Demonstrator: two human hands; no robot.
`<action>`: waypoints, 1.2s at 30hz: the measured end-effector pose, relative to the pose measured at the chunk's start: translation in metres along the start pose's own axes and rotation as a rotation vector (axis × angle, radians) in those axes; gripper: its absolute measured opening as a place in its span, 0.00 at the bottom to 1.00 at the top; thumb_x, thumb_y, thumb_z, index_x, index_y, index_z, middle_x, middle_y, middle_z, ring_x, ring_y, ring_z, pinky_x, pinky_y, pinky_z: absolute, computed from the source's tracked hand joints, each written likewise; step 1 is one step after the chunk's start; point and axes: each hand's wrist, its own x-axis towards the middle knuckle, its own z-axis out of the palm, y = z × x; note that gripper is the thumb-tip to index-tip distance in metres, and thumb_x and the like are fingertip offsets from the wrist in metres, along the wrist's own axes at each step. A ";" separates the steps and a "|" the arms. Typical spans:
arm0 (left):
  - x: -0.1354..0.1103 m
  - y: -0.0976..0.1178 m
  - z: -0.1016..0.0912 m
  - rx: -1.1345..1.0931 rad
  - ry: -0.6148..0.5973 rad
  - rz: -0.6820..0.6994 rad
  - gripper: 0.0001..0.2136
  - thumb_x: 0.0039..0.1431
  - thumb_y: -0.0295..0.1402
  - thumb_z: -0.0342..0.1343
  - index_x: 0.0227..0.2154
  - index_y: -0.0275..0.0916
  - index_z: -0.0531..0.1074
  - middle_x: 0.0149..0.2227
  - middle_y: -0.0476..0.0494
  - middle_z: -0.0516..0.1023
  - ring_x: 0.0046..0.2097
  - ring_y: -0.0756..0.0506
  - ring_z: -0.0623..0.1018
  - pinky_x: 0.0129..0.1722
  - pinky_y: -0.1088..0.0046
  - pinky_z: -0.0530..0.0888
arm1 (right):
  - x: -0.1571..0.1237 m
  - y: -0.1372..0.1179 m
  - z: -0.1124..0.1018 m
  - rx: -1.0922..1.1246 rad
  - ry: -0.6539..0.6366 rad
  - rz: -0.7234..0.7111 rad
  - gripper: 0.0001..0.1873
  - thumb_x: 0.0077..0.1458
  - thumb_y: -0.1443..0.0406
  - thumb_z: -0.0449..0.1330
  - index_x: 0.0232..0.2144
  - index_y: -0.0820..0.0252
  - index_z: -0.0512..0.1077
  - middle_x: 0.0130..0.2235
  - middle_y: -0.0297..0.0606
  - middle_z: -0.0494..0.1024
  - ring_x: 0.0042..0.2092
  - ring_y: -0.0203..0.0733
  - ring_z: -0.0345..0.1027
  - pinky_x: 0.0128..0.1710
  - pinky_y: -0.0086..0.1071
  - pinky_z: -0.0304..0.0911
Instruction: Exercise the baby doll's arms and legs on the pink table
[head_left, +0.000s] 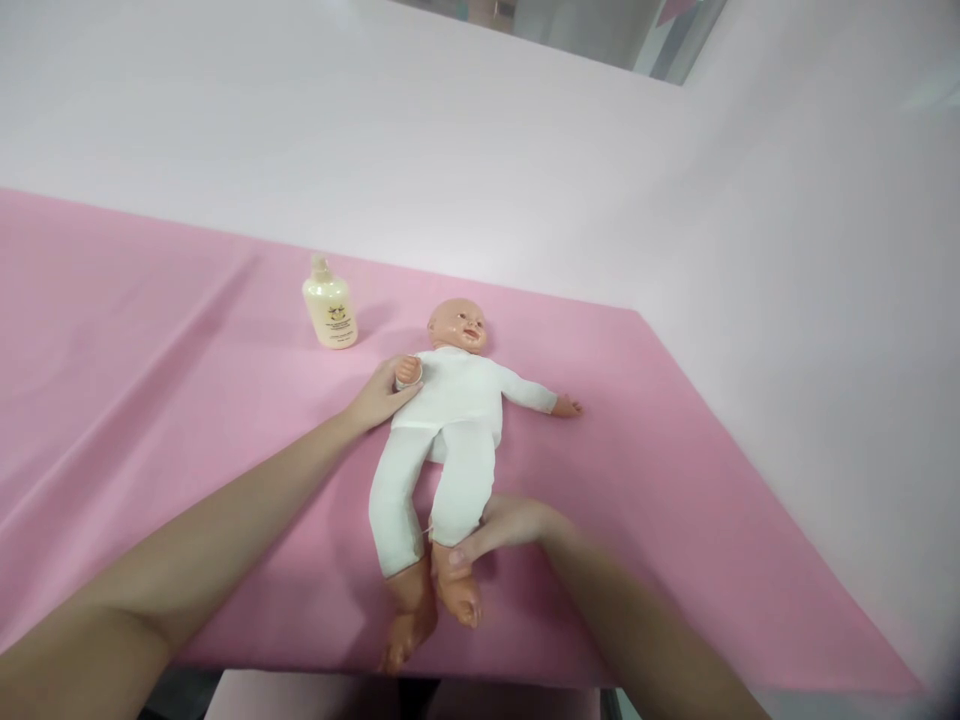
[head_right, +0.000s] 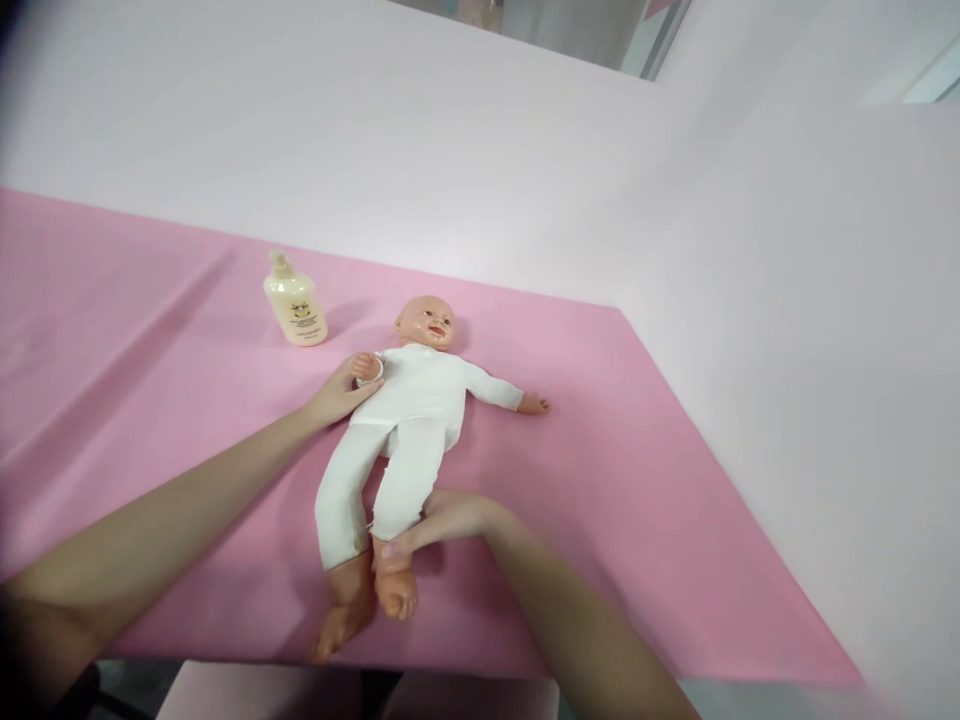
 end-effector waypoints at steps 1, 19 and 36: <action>0.000 0.000 0.000 0.001 0.001 0.002 0.25 0.67 0.65 0.63 0.39 0.46 0.76 0.43 0.38 0.86 0.47 0.34 0.83 0.56 0.50 0.83 | 0.000 0.001 -0.001 -0.005 -0.003 -0.002 0.32 0.59 0.39 0.79 0.30 0.61 0.80 0.35 0.43 0.88 0.45 0.48 0.86 0.49 0.34 0.77; -0.002 0.001 0.001 0.000 0.006 0.013 0.25 0.68 0.64 0.62 0.38 0.45 0.75 0.44 0.37 0.85 0.48 0.34 0.83 0.58 0.49 0.83 | -0.001 -0.001 0.000 -0.029 0.013 0.005 0.27 0.65 0.45 0.78 0.30 0.60 0.80 0.36 0.42 0.87 0.48 0.48 0.85 0.51 0.33 0.76; -0.001 -0.002 -0.001 0.029 0.002 0.024 0.27 0.68 0.66 0.61 0.36 0.46 0.72 0.46 0.36 0.85 0.52 0.33 0.82 0.64 0.47 0.81 | 0.001 -0.001 0.001 -0.020 -0.085 -0.043 0.32 0.65 0.38 0.75 0.30 0.60 0.81 0.33 0.43 0.88 0.43 0.47 0.86 0.48 0.34 0.77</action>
